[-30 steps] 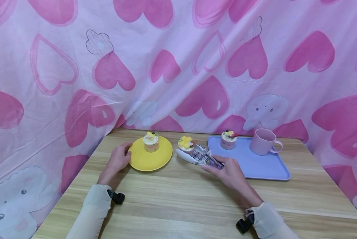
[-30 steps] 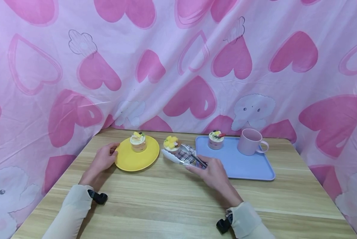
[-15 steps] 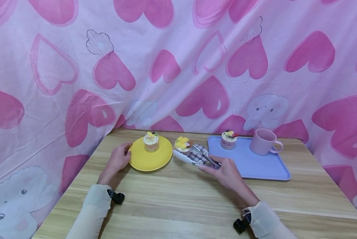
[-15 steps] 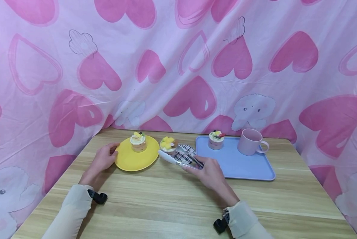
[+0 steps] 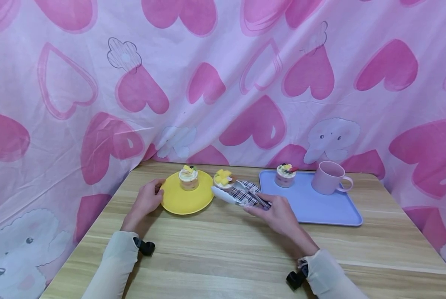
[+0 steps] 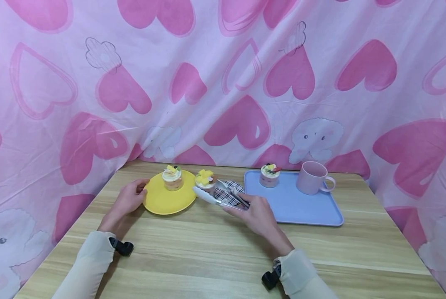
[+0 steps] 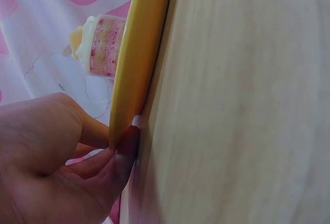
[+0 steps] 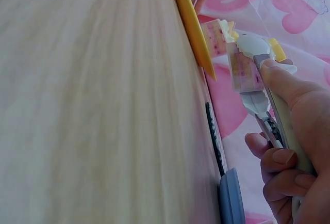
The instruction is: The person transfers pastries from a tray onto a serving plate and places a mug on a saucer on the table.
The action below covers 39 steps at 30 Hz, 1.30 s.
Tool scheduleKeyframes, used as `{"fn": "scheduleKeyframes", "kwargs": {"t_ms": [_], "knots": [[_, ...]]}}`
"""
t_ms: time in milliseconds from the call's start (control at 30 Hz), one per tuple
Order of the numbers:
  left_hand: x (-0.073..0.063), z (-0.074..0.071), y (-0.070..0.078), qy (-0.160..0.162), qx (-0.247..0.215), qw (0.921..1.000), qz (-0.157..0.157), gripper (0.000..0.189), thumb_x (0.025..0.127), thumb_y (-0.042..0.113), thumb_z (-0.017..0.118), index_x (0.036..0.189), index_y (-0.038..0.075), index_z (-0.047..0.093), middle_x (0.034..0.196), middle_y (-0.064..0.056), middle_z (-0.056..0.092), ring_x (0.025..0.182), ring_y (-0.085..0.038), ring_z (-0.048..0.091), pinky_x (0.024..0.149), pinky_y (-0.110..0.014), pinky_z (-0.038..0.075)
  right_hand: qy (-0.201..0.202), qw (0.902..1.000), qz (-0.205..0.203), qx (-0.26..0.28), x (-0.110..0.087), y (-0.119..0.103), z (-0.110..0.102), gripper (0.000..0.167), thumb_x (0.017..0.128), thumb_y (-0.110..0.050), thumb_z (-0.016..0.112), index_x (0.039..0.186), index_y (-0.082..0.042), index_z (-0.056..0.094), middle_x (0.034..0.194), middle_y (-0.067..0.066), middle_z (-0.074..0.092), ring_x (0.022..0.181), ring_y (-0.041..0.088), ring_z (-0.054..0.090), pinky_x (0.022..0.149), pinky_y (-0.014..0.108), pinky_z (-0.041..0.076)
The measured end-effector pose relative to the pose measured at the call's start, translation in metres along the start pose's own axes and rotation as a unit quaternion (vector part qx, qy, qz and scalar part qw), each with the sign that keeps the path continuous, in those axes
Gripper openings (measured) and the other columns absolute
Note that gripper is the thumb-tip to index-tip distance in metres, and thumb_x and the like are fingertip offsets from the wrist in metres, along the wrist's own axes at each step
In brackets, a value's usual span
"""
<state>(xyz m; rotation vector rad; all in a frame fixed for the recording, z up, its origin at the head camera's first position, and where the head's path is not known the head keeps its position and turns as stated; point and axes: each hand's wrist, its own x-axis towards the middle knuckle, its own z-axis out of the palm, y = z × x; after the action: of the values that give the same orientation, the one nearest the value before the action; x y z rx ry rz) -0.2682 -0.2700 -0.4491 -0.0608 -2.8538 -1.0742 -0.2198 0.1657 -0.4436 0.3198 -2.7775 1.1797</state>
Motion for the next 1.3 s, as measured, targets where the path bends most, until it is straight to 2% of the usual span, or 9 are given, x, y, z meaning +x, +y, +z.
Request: {"fn": "scheduleKeyframes", "kwargs": {"t_ms": [67,200,433,667,767,867,967,1100,1300], "knots": [[0.001,0.000,0.000,-0.001,-0.001,1.0000,-0.001,0.049,0.106,0.003,0.053,0.153,-0.009,0.052,0.146,-0.033,0.063,0.133,-0.045,0.064,0.113,-0.057,0.056,0.000,1.0000,0.000,-0.002,0.001,-0.002,0.001,0.086,0.079,-0.074,0.084,0.140,-0.014,0.074,0.118,0.009,0.082,0.077,0.014,0.057,0.052,0.023,0.036],[0.001,0.000,0.000,-0.004,-0.003,1.0000,0.001,0.049,0.106,0.003,0.053,0.153,-0.009,0.052,0.146,-0.033,0.063,0.134,-0.046,0.064,0.113,-0.057,0.056,0.001,1.0000,-0.007,0.001,0.003,-0.005,0.004,0.084,0.080,-0.073,0.084,0.140,-0.015,0.074,0.112,0.007,0.081,0.076,0.013,0.057,0.052,0.023,0.039],[0.000,-0.001,0.001,-0.007,-0.008,0.9999,-0.005,0.049,0.106,0.003,0.053,0.154,-0.009,0.052,0.147,-0.033,0.063,0.134,-0.045,0.063,0.113,-0.057,0.056,-0.004,0.9998,-0.005,0.016,0.005,-0.012,0.008,0.083,0.080,-0.071,0.085,0.141,-0.017,0.074,0.079,0.004,0.069,0.055,0.008,0.036,0.045,0.022,0.031],[0.001,-0.001,0.001,-0.009,-0.009,0.9999,-0.010,0.049,0.106,0.003,0.054,0.154,-0.008,0.052,0.146,-0.032,0.063,0.134,-0.044,0.064,0.113,-0.056,0.056,-0.012,0.9997,0.000,0.020,0.009,-0.017,0.014,0.083,0.079,-0.068,0.088,0.141,-0.015,0.074,0.088,0.004,0.076,0.054,0.007,0.035,0.045,0.022,0.031],[0.001,-0.002,0.000,-0.009,-0.010,0.9998,-0.012,0.049,0.106,0.003,0.053,0.154,-0.008,0.052,0.146,-0.032,0.063,0.134,-0.044,0.064,0.113,-0.056,0.056,-0.015,0.9997,0.000,0.017,0.011,-0.018,0.017,0.082,0.079,-0.068,0.088,0.141,-0.016,0.074,0.081,0.005,0.074,0.053,0.008,0.032,0.045,0.022,0.030],[0.001,-0.002,0.000,-0.008,-0.010,0.9998,-0.013,0.049,0.106,0.003,0.053,0.154,-0.007,0.052,0.147,-0.031,0.063,0.134,-0.044,0.063,0.114,-0.056,0.055,-0.014,0.9998,-0.004,0.015,0.012,-0.020,0.020,0.080,0.079,-0.068,0.088,0.140,-0.017,0.075,0.084,0.002,0.073,0.054,0.006,0.036,0.045,0.022,0.033],[0.002,-0.002,-0.001,-0.006,-0.010,0.9999,-0.009,0.049,0.106,0.004,0.053,0.154,-0.007,0.052,0.146,-0.032,0.063,0.134,-0.044,0.064,0.114,-0.057,0.055,-0.016,0.9997,-0.005,0.015,0.013,-0.020,0.023,0.080,0.079,-0.068,0.088,0.140,-0.019,0.075,0.074,-0.003,0.062,0.054,0.006,0.034,0.045,0.022,0.032],[0.002,0.000,-0.003,-0.004,-0.011,0.9999,-0.005,0.049,0.105,0.003,0.054,0.153,-0.008,0.053,0.145,-0.032,0.064,0.133,-0.045,0.064,0.113,-0.057,0.055,-0.025,0.9996,-0.001,0.013,0.014,-0.020,0.026,0.081,0.080,-0.069,0.087,0.141,-0.018,0.074,0.062,-0.009,0.036,0.052,0.007,0.027,0.045,0.022,0.028],[0.002,0.001,-0.004,-0.005,-0.008,0.9999,-0.004,0.049,0.106,0.003,0.053,0.153,-0.008,0.052,0.146,-0.032,0.063,0.135,-0.045,0.063,0.114,-0.058,0.055,-0.024,0.9997,-0.001,0.010,0.015,-0.020,0.027,0.080,0.080,-0.068,0.087,0.141,-0.018,0.074,0.059,-0.013,0.032,0.050,0.006,0.026,0.045,0.023,0.029]]}}
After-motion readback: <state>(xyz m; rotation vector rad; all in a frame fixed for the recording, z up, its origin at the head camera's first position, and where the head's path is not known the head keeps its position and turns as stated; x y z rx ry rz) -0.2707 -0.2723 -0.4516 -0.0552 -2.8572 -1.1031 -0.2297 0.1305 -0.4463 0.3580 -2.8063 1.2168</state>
